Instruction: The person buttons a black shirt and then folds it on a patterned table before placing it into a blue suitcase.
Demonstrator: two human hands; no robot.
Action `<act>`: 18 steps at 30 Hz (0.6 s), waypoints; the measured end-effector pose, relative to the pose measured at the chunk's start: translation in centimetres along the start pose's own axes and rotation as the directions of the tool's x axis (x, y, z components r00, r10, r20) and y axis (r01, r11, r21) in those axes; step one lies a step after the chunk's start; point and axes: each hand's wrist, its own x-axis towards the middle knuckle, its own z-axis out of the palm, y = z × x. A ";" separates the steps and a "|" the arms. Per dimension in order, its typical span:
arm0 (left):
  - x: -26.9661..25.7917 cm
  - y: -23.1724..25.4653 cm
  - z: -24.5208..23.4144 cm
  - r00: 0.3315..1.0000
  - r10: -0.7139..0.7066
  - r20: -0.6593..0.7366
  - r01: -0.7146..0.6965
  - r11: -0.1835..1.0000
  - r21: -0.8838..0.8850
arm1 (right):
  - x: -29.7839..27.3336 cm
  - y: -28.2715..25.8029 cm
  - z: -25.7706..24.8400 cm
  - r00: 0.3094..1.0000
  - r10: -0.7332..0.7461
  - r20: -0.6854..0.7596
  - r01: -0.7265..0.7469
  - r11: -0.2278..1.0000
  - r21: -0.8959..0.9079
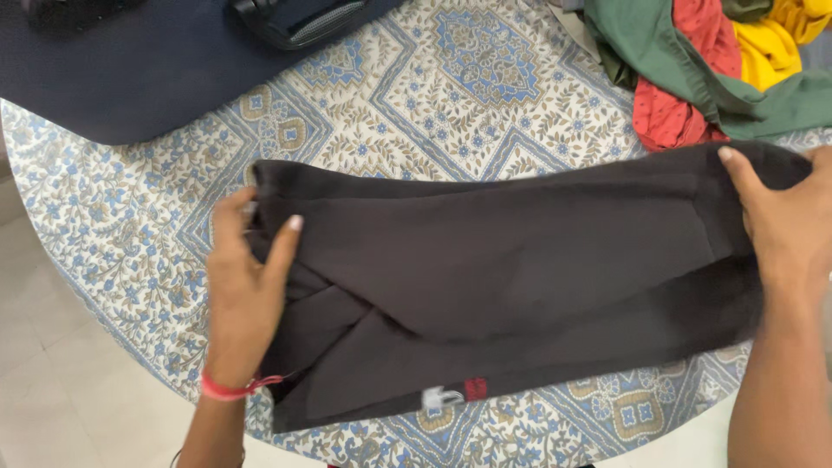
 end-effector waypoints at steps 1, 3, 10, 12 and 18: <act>-0.1 0.1 -0.8 0.999 -0.003 -0.045 0.004 1.000 0.029 | 0.4 -0.6 -0.1 0.998 -0.056 -0.031 0.056 0.998 0.007; 0.0 -0.1 -2.4 0.990 -0.001 -0.139 0.014 0.996 0.090 | 1.5 -2.1 0.3 0.966 -0.235 -0.107 0.233 0.972 -0.026; 3.5 -3.5 -1.2 0.975 0.116 -0.191 0.031 0.775 0.631 | 2.4 -10.6 5.8 0.916 -0.399 0.032 0.392 0.879 -0.270; 2.5 -2.5 0.7 0.970 0.215 -0.112 -0.073 0.699 0.711 | -1.0 -12.3 6.5 0.852 -0.513 0.100 0.515 0.791 -0.331; 0.3 -1.7 5.7 0.926 0.234 0.297 -0.373 0.689 0.621 | -4.7 -13.0 8.0 0.653 -0.687 0.318 0.738 0.671 -0.066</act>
